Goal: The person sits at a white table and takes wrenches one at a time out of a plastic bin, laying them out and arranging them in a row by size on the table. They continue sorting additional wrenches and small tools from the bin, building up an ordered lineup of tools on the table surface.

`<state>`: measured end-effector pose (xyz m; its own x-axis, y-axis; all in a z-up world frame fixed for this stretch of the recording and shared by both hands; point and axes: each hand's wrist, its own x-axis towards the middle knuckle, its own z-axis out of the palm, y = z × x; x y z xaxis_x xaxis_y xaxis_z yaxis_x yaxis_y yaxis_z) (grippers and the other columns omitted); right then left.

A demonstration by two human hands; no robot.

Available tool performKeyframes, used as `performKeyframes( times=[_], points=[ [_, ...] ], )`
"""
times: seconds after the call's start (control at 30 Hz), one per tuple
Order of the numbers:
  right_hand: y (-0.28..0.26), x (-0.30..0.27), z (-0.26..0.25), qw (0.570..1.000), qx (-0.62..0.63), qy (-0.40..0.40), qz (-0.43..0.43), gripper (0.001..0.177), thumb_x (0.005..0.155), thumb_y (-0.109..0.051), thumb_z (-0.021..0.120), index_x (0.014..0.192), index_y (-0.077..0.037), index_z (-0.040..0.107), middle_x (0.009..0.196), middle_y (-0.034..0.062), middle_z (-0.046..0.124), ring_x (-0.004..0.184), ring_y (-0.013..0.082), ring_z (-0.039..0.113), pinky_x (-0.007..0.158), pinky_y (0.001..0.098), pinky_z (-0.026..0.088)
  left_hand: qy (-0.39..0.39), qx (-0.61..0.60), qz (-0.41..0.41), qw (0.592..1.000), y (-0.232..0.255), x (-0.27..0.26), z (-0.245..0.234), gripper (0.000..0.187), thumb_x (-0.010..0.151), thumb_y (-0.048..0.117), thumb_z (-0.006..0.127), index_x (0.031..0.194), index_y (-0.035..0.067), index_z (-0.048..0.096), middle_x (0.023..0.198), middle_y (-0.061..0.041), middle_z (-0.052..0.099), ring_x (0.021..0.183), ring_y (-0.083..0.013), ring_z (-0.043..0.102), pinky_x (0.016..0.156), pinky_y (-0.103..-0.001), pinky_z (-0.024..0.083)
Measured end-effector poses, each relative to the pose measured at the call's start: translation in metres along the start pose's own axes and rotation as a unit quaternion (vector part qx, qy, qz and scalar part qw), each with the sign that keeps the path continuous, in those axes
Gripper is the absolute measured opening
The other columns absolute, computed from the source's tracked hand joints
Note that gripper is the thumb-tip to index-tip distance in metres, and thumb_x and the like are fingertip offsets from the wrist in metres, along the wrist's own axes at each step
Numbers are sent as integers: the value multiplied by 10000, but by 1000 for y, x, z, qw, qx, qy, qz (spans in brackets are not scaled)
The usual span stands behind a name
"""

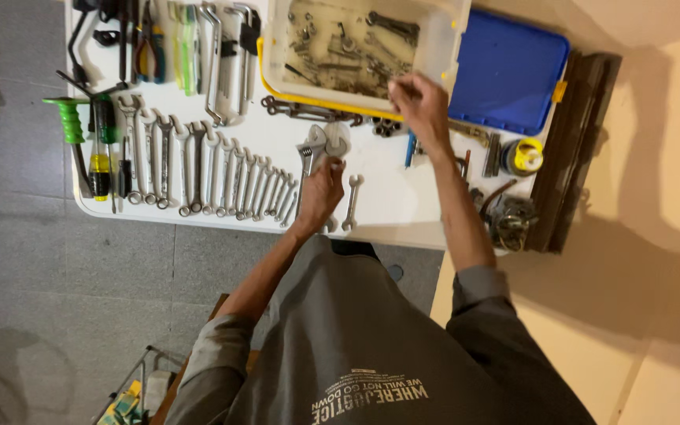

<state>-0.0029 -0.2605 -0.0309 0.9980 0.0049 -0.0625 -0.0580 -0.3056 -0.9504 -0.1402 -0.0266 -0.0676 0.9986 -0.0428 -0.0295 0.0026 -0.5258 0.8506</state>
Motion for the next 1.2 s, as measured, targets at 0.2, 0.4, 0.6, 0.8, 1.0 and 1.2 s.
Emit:
performKeyframes(
  times=[0.2,0.4,0.6,0.8,1.0,1.2],
  points=[
    [30,126,19,964,-211,-120,-110,214,942,-118,715,1115,-2,766,957,164,776,845,231,771,727,351,615,47,-61,-31,997,1,33,-13,146,1015,124,608,1147,61,609,848,-179,747,624,-318,737,538,-415,556],
    [43,181,58,854,-460,-239,-37,261,780,-73,735,1031,-25,788,964,286,716,902,438,716,776,498,572,70,-44,-103,991,-1,26,-16,176,981,175,645,1121,70,665,778,-166,743,670,-303,744,597,-402,566],
    [12,174,81,800,-540,-259,-2,267,719,-84,832,916,80,758,980,318,673,880,449,711,718,478,599,82,-82,-146,982,-9,10,-33,212,995,211,638,1123,48,681,841,-136,767,773,-257,782,677,-368,595],
    [39,179,69,824,-511,-238,-59,288,727,-174,857,845,68,753,852,311,688,827,427,704,733,465,581,56,-85,-200,975,-8,4,-35,252,991,245,626,1132,50,701,844,-145,775,753,-247,778,665,-358,579],
    [68,201,36,925,-340,-131,-107,321,736,-220,868,975,-14,805,791,226,728,713,343,727,724,425,581,31,-111,-183,976,2,3,-34,267,989,256,635,1150,53,701,869,-146,782,758,-237,771,671,-348,582],
    [1,146,-17,988,-119,-71,-71,366,902,-199,791,1178,29,720,1020,123,774,846,160,772,739,319,633,5,-96,-118,988,17,7,-41,281,970,239,636,1164,49,708,927,-157,786,757,-234,755,678,-357,578]
  ],
)
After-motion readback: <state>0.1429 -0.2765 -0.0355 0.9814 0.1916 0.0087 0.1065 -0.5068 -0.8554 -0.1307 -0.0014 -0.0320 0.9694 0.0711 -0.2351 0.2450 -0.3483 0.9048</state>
